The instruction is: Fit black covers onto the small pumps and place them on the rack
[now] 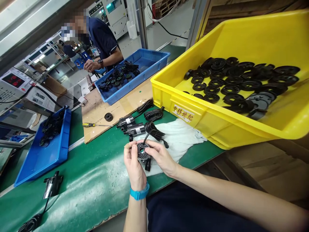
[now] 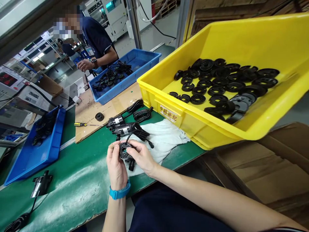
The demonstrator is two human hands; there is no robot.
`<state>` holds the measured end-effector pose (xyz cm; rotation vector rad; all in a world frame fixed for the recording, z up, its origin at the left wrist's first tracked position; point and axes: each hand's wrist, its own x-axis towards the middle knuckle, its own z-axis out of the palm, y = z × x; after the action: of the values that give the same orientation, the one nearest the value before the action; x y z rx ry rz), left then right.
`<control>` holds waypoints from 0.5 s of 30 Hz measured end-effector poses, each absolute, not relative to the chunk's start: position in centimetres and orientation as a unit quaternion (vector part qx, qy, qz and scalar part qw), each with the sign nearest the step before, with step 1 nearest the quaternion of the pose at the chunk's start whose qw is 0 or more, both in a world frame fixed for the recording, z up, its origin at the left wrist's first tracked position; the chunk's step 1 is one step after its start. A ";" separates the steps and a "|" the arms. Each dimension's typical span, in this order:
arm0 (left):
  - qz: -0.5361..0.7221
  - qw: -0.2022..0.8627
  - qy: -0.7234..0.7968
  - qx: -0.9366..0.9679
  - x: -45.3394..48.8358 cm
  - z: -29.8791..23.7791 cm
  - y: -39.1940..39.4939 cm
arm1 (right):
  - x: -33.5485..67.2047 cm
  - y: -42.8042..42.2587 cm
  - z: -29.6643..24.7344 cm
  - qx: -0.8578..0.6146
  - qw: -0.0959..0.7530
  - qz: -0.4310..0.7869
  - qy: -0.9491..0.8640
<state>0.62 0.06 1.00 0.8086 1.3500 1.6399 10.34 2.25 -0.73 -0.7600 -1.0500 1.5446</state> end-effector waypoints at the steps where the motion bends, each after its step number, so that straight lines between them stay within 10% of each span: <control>1: 0.661 0.423 0.535 0.313 0.7 1.0 0.1 | 10.4 2.4 -0.7 -0.312 0.537 0.652 -0.435; 15: 0.669 0.396 0.521 0.352 0.8 -1.2 0.0 | 10.5 3.3 -2.3 -0.275 0.555 0.633 -0.464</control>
<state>0.80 0.03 -1.23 0.8934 1.3217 1.6955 10.45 3.27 -2.26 -0.6495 -1.0961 1.4963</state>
